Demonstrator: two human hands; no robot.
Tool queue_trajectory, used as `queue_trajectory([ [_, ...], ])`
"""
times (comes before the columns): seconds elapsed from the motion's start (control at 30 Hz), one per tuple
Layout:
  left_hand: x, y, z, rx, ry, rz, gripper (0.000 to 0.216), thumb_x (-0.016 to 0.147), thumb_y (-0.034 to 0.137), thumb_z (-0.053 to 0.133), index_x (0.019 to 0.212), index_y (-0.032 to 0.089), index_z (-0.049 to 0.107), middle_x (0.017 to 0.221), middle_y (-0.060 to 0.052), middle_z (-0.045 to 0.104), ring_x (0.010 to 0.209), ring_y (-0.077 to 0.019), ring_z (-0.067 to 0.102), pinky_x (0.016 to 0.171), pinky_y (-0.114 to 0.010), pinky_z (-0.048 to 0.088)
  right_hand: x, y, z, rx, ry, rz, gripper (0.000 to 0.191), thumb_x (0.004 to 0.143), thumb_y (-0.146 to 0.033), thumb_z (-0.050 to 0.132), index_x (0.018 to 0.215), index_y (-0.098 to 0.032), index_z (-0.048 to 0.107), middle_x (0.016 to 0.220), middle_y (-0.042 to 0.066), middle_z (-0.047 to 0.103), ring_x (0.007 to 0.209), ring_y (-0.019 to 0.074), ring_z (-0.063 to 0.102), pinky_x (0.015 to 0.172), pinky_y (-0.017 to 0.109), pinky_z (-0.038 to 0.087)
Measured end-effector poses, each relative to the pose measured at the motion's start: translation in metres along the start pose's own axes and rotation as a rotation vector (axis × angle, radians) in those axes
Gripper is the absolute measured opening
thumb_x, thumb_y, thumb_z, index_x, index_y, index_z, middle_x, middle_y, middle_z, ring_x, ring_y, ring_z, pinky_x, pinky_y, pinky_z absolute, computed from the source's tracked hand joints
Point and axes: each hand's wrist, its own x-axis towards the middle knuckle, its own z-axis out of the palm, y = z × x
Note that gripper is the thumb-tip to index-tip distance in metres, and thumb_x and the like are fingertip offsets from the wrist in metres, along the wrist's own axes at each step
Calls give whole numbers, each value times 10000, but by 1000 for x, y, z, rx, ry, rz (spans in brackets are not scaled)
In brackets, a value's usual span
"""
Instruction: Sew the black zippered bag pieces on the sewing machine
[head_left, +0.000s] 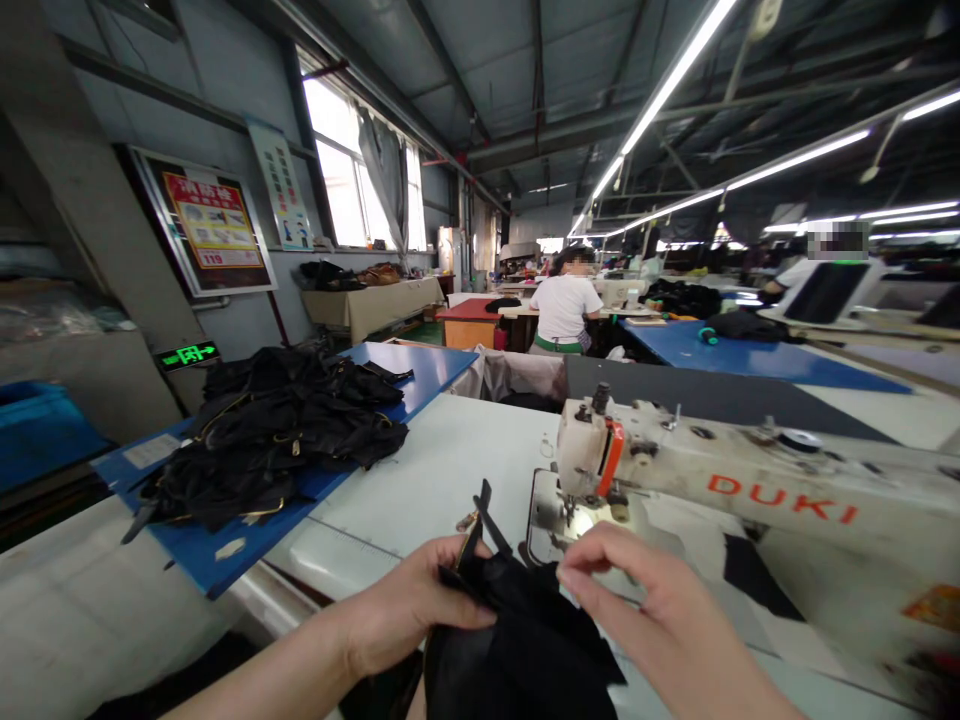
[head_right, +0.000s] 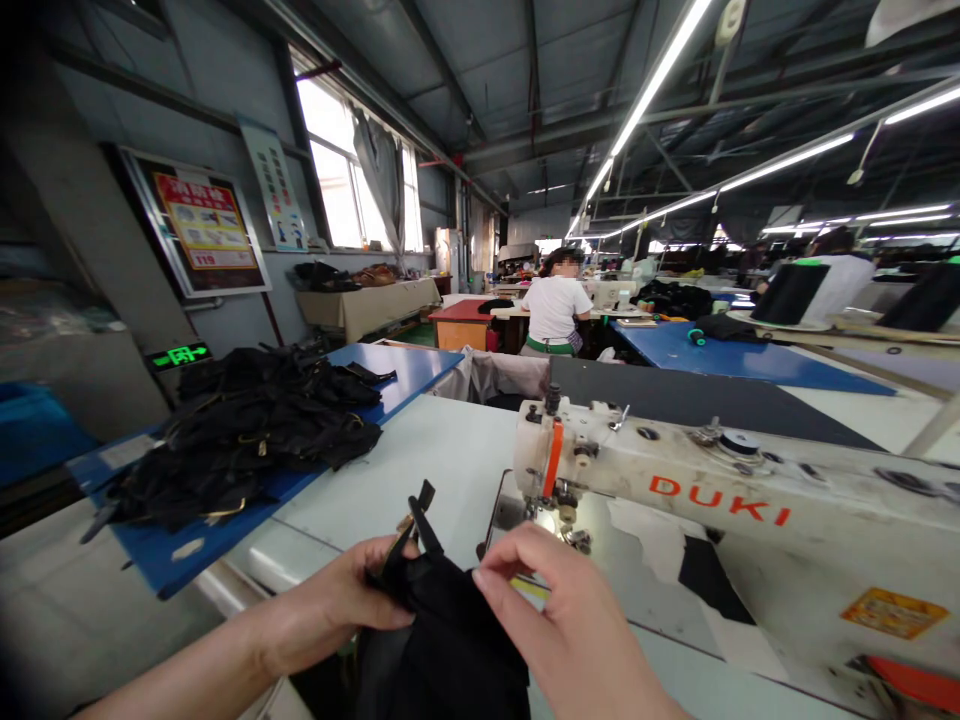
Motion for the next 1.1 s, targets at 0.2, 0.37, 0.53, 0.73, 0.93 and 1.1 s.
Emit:
queue_trajectory([
  [0.2,-10,-12,3,31,-4,55,338,609,152,785,919,168,651,888,-26,662,872,-186,596,828,-282,419,-9,9,16,123,-196,125,62,801,-232,571,769,-205,616,795,9,639,784,185,575,698,278,433],
  [0.37,-20,-16,2,110,-30,69,304,656,165,764,935,182,642,936,-19,649,889,-177,582,827,-276,421,-10,1,9,203,-324,160,187,874,-332,496,777,-199,585,771,-2,587,750,164,530,652,253,407],
  [0.53,-29,-21,-1,226,15,89,303,657,159,761,929,216,639,940,6,637,892,-165,575,824,-257,424,-13,-5,5,189,-390,168,138,847,-356,544,827,-225,581,829,-10,584,809,173,524,695,256,401],
  [0.73,-44,-28,-1,308,83,102,236,704,221,746,919,232,650,926,-10,629,870,-169,578,807,-264,445,-13,-10,10,56,-305,122,136,844,-361,549,782,-240,563,805,-13,594,779,174,538,706,263,404],
  [0.93,-60,-18,1,235,10,194,207,716,349,746,850,202,688,917,-60,650,897,-217,601,805,-299,479,-11,-26,2,92,-411,136,125,849,-348,509,840,-247,582,900,14,626,859,201,560,756,290,446],
  [1.1,-58,-22,-3,266,-56,372,240,727,381,736,849,179,691,887,-72,657,921,-225,602,855,-318,473,-9,-48,3,-39,-540,123,138,705,-107,564,799,-196,611,890,19,620,881,181,565,797,277,456],
])
